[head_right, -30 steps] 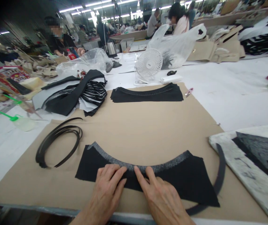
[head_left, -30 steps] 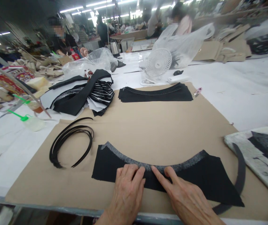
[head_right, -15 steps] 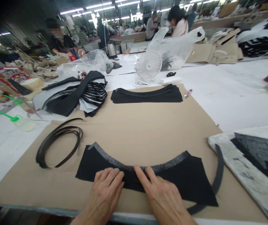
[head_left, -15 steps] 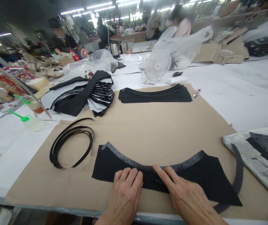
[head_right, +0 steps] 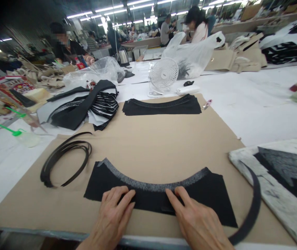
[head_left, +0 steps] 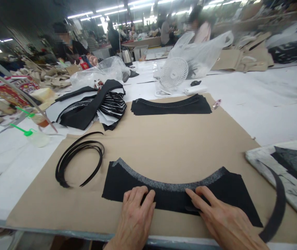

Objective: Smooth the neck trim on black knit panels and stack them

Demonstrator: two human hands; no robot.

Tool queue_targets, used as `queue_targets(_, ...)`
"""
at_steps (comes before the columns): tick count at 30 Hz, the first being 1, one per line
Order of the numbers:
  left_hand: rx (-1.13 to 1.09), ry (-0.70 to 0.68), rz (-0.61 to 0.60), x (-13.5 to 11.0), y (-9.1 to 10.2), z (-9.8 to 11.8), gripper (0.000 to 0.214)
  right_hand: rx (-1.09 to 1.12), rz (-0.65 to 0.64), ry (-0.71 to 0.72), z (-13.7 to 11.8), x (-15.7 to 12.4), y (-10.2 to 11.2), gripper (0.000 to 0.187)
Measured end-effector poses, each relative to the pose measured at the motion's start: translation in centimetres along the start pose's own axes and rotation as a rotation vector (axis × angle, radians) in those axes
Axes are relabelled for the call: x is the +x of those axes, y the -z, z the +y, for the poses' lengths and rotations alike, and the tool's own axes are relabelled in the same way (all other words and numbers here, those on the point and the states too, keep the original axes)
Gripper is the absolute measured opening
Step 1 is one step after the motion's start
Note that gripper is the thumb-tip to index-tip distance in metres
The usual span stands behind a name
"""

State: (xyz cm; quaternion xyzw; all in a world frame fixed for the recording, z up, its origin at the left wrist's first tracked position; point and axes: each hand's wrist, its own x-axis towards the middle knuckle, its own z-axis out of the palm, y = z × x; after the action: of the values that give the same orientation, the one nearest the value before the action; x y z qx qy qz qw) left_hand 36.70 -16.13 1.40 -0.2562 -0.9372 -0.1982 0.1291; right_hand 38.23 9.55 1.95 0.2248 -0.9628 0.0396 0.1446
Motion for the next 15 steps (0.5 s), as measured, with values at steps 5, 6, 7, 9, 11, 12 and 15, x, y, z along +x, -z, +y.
queue_targets(5,0.078,0.012,0.007,-0.9,0.4,-1.4,0.026,-0.064,0.035,-0.015,0.6,-1.2,-0.1,0.049)
queue_targets(6,0.092,0.019,0.019,-1.0,0.5,-1.6,0.026,-0.070,0.053,-0.020,0.7,-1.4,-0.2,0.047)
queue_targets(7,0.103,0.024,0.034,-1.1,0.7,-1.8,0.026,-0.073,0.068,-0.027,0.8,-1.6,-0.2,0.045)
queue_targets(9,0.113,0.036,0.051,-1.2,0.9,-2.1,0.027,-0.081,0.069,-0.050,1.0,-2.0,-0.3,0.040)
queue_targets(11,0.116,0.051,0.044,-1.3,1.2,-2.5,0.027,-0.088,0.035,-0.074,1.3,-2.6,-0.4,0.039)
queue_targets(12,0.119,0.055,0.038,-1.4,1.2,-2.7,0.027,-0.088,0.011,-0.084,1.5,-2.9,-0.5,0.039)
queue_targets(15,0.136,0.061,0.035,-1.8,1.3,-3.4,0.027,-0.079,-0.031,-0.095,1.9,-3.7,-0.7,0.037)
